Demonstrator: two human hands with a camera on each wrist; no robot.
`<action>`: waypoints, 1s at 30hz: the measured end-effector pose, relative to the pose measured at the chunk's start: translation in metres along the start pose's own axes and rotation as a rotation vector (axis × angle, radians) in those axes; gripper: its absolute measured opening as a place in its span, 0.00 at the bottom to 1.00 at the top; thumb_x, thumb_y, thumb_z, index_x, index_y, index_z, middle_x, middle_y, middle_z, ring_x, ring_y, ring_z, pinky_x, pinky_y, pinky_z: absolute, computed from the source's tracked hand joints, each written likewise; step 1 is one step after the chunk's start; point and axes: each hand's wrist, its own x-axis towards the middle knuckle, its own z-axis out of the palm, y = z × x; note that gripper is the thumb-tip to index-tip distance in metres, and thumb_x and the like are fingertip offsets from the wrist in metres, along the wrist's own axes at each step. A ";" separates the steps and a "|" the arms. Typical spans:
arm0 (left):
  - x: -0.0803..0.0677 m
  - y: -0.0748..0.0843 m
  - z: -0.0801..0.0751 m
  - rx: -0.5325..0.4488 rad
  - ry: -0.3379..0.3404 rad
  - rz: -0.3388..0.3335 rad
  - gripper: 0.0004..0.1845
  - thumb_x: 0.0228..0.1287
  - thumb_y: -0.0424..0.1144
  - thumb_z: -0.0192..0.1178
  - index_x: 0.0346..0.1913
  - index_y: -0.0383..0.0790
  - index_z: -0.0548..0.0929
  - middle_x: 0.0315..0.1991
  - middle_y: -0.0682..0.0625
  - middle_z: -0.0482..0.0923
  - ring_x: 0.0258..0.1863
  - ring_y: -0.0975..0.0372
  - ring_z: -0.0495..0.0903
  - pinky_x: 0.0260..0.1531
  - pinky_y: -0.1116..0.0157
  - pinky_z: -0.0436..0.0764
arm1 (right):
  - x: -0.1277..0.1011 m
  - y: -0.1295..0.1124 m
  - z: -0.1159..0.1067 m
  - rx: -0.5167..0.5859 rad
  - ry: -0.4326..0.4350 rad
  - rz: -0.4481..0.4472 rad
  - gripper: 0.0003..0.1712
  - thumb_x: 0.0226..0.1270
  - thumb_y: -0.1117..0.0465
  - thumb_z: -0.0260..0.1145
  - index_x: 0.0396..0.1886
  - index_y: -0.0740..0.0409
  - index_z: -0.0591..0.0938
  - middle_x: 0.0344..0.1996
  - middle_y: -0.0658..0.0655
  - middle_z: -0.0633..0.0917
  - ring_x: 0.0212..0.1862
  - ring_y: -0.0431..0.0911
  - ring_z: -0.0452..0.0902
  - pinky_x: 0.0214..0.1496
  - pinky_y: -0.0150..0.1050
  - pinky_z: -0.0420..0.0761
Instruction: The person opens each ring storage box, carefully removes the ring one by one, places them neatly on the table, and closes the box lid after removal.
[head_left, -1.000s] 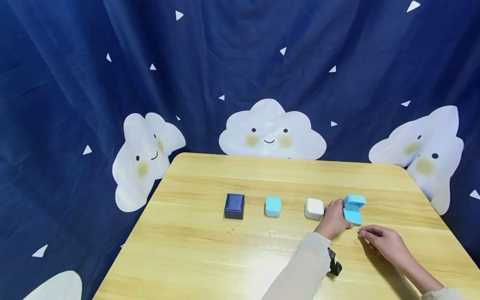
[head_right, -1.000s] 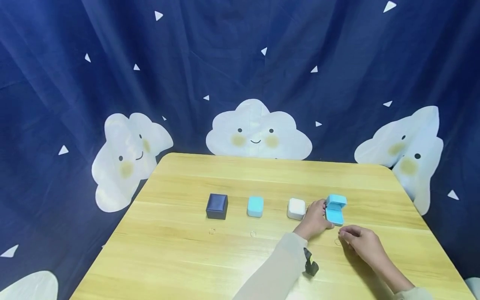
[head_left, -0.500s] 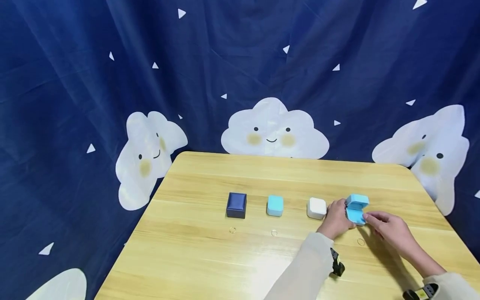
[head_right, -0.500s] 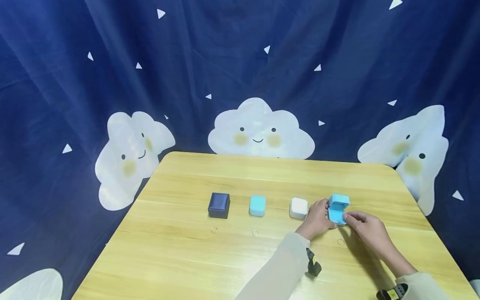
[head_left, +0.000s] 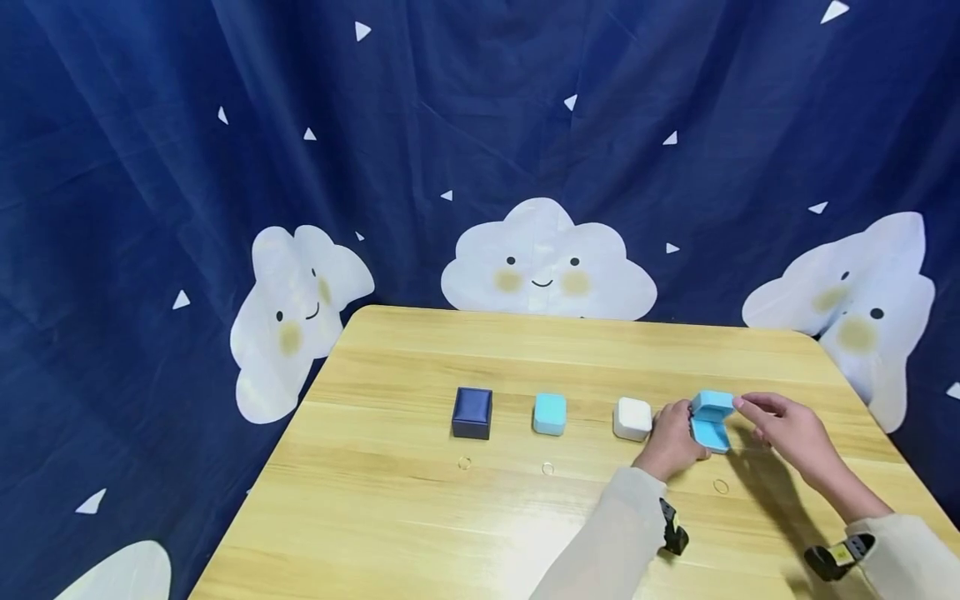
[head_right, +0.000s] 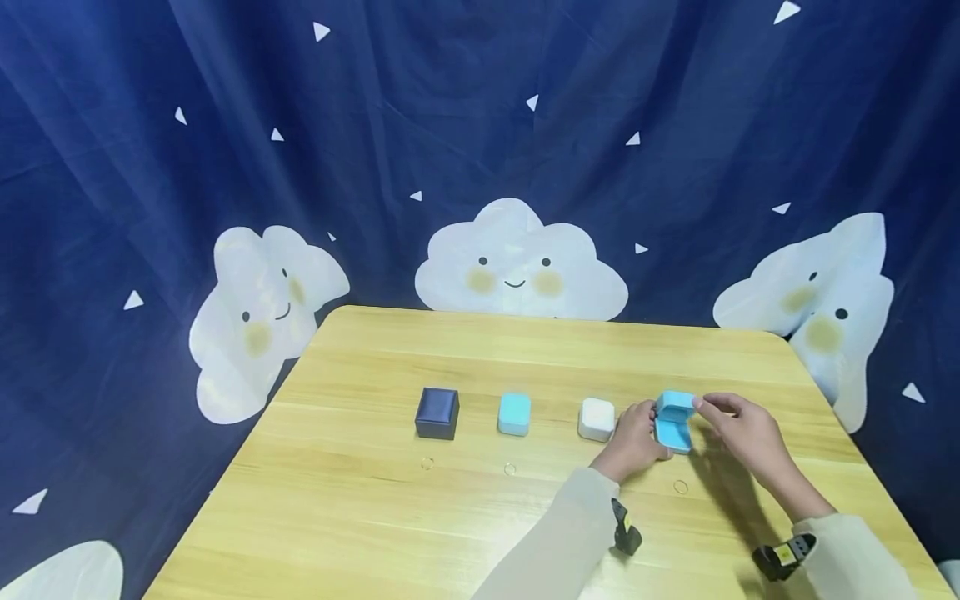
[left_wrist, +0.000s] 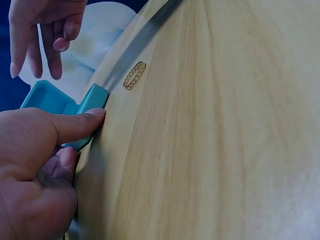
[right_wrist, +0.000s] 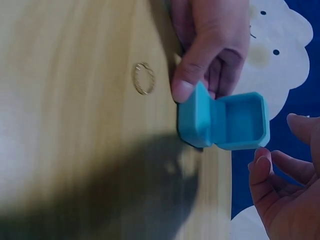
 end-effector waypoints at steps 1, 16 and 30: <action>0.000 0.000 0.000 -0.003 -0.002 0.003 0.40 0.45 0.41 0.82 0.63 0.48 0.76 0.53 0.60 0.78 0.53 0.69 0.73 0.56 0.73 0.73 | 0.002 0.000 -0.001 0.001 0.000 -0.001 0.42 0.74 0.36 0.56 0.66 0.70 0.72 0.31 0.57 0.83 0.28 0.44 0.78 0.30 0.39 0.78; 0.002 -0.002 0.001 0.012 0.002 0.025 0.38 0.44 0.40 0.82 0.62 0.48 0.76 0.51 0.61 0.78 0.51 0.70 0.73 0.56 0.74 0.72 | 0.031 0.012 0.008 0.141 -0.123 0.027 0.47 0.75 0.37 0.56 0.71 0.75 0.64 0.33 0.52 0.82 0.32 0.41 0.79 0.35 0.38 0.83; 0.001 -0.002 0.000 0.008 0.008 0.032 0.37 0.44 0.40 0.82 0.61 0.47 0.77 0.50 0.61 0.78 0.49 0.71 0.72 0.54 0.75 0.72 | 0.035 0.029 0.017 0.295 -0.192 0.078 0.46 0.77 0.39 0.54 0.72 0.77 0.60 0.31 0.48 0.83 0.30 0.41 0.78 0.35 0.39 0.82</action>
